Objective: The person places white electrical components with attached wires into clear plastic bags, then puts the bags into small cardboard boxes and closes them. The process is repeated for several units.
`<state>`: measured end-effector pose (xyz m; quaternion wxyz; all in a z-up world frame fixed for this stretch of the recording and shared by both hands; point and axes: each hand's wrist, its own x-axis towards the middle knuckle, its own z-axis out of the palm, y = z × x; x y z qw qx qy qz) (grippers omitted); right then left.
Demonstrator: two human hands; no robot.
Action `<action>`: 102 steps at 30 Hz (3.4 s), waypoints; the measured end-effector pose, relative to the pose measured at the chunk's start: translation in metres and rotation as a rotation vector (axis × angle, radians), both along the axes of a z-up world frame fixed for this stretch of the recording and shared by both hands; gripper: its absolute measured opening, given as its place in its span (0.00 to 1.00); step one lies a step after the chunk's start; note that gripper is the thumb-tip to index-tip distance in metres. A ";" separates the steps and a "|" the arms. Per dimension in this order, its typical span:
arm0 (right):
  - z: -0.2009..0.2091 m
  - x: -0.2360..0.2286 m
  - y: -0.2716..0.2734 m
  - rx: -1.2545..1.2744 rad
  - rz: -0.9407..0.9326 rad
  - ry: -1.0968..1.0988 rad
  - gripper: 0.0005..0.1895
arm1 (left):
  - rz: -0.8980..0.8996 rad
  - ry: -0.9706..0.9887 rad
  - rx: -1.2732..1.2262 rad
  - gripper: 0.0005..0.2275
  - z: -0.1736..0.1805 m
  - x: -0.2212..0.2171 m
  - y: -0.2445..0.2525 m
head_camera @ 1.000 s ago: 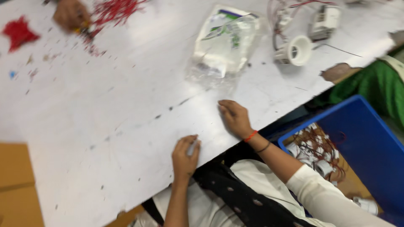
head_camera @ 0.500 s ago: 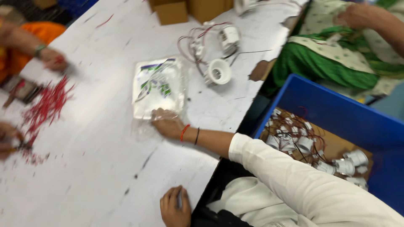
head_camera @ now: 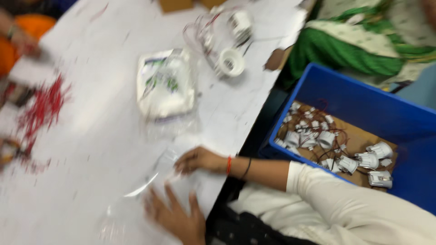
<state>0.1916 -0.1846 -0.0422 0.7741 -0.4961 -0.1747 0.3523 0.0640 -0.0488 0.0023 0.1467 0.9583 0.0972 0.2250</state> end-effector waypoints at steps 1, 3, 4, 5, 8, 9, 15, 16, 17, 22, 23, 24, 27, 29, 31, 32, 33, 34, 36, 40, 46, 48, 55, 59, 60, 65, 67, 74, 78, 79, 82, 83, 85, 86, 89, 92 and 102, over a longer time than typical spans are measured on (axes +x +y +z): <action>-0.008 0.005 -0.001 -0.121 -0.018 -0.065 0.14 | 0.015 0.052 0.031 0.30 -0.003 -0.004 -0.002; -0.018 0.011 0.002 -0.205 -0.104 -0.122 0.16 | -0.007 0.100 -0.076 0.32 -0.014 0.012 -0.002; -0.024 0.014 -0.002 -0.390 -0.153 -0.284 0.17 | -0.029 0.107 -0.146 0.32 -0.022 0.017 -0.002; -0.028 0.014 -0.007 -0.363 -0.089 -0.146 0.19 | 0.022 0.206 -0.096 0.31 -0.030 0.018 0.000; -0.027 0.013 -0.022 -0.346 0.079 -0.110 0.23 | 0.066 0.319 -0.071 0.30 -0.045 0.020 0.004; -0.024 0.011 -0.026 -0.354 0.096 -0.094 0.23 | 0.060 0.330 -0.081 0.30 -0.046 0.016 0.005; -0.006 0.003 -0.023 -0.474 0.163 -0.199 0.17 | 0.080 0.315 -0.066 0.31 -0.049 0.007 0.009; -0.005 0.000 -0.019 -0.538 0.169 -0.258 0.14 | 0.080 0.280 -0.083 0.30 -0.050 0.007 0.008; -0.005 -0.004 -0.015 -0.602 0.176 -0.317 0.12 | 0.081 0.245 -0.101 0.29 -0.051 0.006 0.008; -0.009 -0.019 -0.002 -0.797 -0.014 -0.572 0.16 | 0.039 0.119 -0.166 0.24 -0.049 0.003 0.012; -0.010 -0.020 -0.002 -0.812 -0.048 -0.576 0.18 | -0.004 0.119 -0.184 0.24 -0.048 0.001 0.013; -0.011 -0.019 -0.004 -0.683 -0.047 -0.585 0.14 | -0.047 0.119 -0.201 0.23 -0.048 0.000 0.013; -0.014 -0.018 -0.011 -0.458 -0.038 -0.477 0.09 | -0.090 0.166 -0.204 0.21 -0.052 -0.002 0.015; -0.015 -0.017 -0.014 -0.520 -0.031 -0.234 0.14 | -0.003 0.182 -0.204 0.13 -0.058 -0.001 0.022; -0.015 -0.016 -0.017 -0.552 -0.094 -0.333 0.16 | 0.132 0.143 -0.242 0.07 -0.065 -0.002 0.035; -0.013 -0.015 -0.018 -0.566 -0.124 -0.383 0.17 | 0.225 0.096 -0.277 0.03 -0.068 -0.005 0.045; -0.010 -0.014 -0.019 -0.656 -0.138 -0.462 0.18 | 0.317 0.048 -0.313 0.02 -0.069 -0.010 0.056; -0.005 -0.014 -0.021 -0.746 -0.150 -0.540 0.19 | 0.439 0.098 -0.330 0.11 -0.069 -0.018 0.068; 0.007 -0.015 -0.027 -0.880 -0.127 -0.617 0.19 | 0.514 0.090 -0.311 0.14 -0.067 -0.034 0.092; 0.041 -0.015 -0.043 -0.967 -0.187 -0.830 0.24 | 0.389 0.033 -0.209 0.05 -0.060 -0.055 0.112; 0.048 -0.035 0.015 -0.411 0.055 -1.497 0.29 | 0.328 0.002 -0.184 0.05 -0.057 -0.054 0.106; 0.036 -0.040 0.050 -0.390 0.093 -1.765 0.37 | 0.312 -0.021 -0.189 0.06 -0.057 -0.055 0.107; 0.002 -0.011 0.079 -0.586 -0.102 -1.311 0.08 | 0.318 -0.057 -0.229 0.07 -0.060 -0.062 0.106; 0.001 0.035 0.070 -0.461 -0.725 -1.281 0.11 | 0.314 -0.062 -0.212 0.07 -0.056 -0.056 0.113; 0.001 0.051 0.066 -0.489 -0.778 -1.332 0.10 | 0.313 -0.053 -0.213 0.07 -0.058 -0.056 0.111; 0.001 0.142 0.074 -0.636 -0.792 -1.454 0.08 | 0.304 -0.046 -0.197 0.07 -0.058 -0.058 0.111; -0.005 0.179 0.083 -0.790 -0.832 -1.604 0.08 | 0.317 -0.033 -0.199 0.07 -0.056 -0.055 0.113; -0.025 0.272 0.090 -0.898 -0.876 -0.911 0.17 | 0.321 -0.042 -0.193 0.08 -0.054 -0.056 0.109; -0.019 0.254 0.094 -1.077 -0.542 -1.080 0.29 | 0.335 -0.041 -0.187 0.08 -0.052 -0.054 0.108; -0.017 0.243 0.095 -1.128 -0.453 -1.133 0.32 | 0.343 -0.038 -0.196 0.08 -0.052 -0.054 0.108; -0.003 0.224 0.080 -1.148 -0.417 -1.647 0.45 | 0.344 -0.043 -0.196 0.08 -0.051 -0.050 0.108; 0.004 0.227 0.074 -1.168 -0.419 -1.516 0.45 | 0.342 -0.045 -0.194 0.08 -0.052 -0.050 0.108; 0.015 0.240 0.068 -1.189 -0.407 -1.251 0.46 | 0.331 -0.041 -0.198 0.07 -0.053 -0.055 0.105; 0.021 0.248 0.070 -1.190 -0.399 -1.121 0.46 | 0.328 -0.043 -0.197 0.07 -0.052 -0.055 0.108; 0.024 0.254 0.077 -1.163 -0.436 -1.072 0.46 | 0.336 -0.045 -0.176 0.07 -0.051 -0.053 0.112; 0.007 0.219 0.080 -1.147 -0.507 -1.473 0.46 | 0.347 -0.034 -0.191 0.06 -0.056 -0.051 0.108; 0.018 0.204 0.057 -1.375 -0.151 -1.112 0.48 | 0.324 -0.062 -0.164 0.07 -0.059 -0.053 0.110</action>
